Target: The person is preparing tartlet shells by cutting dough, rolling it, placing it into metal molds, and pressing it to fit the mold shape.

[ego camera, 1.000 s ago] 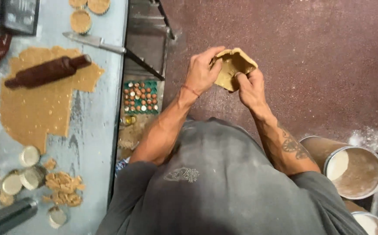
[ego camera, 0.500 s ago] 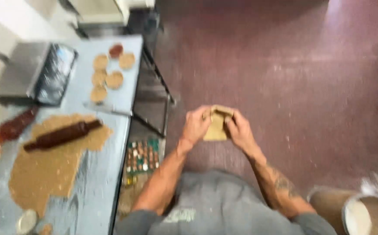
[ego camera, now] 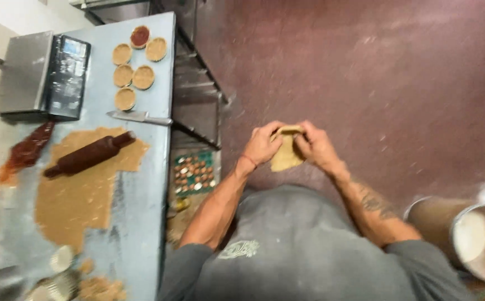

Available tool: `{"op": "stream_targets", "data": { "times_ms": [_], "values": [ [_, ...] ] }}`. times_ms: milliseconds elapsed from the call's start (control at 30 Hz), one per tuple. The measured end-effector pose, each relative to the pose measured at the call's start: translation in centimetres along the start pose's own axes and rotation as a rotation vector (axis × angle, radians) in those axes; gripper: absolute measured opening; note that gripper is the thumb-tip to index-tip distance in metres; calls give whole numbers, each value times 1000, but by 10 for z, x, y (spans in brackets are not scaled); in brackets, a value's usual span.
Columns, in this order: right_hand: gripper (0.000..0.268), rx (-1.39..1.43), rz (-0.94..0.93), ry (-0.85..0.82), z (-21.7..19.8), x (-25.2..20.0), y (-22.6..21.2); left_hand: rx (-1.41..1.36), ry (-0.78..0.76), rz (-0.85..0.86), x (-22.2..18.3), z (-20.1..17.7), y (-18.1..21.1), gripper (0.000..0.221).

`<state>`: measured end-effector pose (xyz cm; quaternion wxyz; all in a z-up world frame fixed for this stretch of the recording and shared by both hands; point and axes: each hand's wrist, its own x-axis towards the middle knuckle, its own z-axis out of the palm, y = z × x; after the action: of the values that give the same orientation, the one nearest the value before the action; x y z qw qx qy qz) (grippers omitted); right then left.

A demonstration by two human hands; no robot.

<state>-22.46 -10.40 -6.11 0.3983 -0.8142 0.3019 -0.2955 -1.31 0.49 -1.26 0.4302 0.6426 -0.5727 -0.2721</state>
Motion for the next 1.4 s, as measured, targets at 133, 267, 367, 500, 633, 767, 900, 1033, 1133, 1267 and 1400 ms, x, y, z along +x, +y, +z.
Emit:
{"op": "stream_targets", "data": {
  "times_ms": [133, 267, 367, 500, 633, 767, 900, 1033, 1133, 1267, 1400],
  "values": [
    [25, 146, 24, -162, -11, 14, -10, 75, 83, -30, 8, 26, -29, 26],
    [16, -31, 18, -221, -12, 17, -8, 43, 121, -152, 2, 49, -49, 20],
    [10, -54, 28, -221, -8, 15, 35, -13, 89, -166, -8, 37, -9, 27],
    [19, -60, 16, -341, -25, 10, -14, 5, 170, -162, -9, 59, -30, 29],
    [24, 106, 281, -358, -24, 19, -55, 16, 303, -129, -12, 49, -29, 26],
    [26, -251, 235, -362, -21, 26, -16, -9, 201, -77, -7, 41, -32, 51],
    [36, -228, 242, -327, -21, 36, -46, 92, 168, -84, -12, 32, -32, 39],
    [25, 122, 346, -226, -12, 37, -13, -70, 235, -158, -20, 17, -7, 58],
    [21, 125, 221, -119, -10, 39, -14, -44, 204, -111, -16, 17, -1, 63],
    [29, -11, 25, 7, -24, 45, -55, -16, 306, -52, -3, 7, 19, 48],
    [56, 362, -85, -53, -55, 58, -102, -93, 443, -77, 2, -22, 74, 47]
  ]
}}
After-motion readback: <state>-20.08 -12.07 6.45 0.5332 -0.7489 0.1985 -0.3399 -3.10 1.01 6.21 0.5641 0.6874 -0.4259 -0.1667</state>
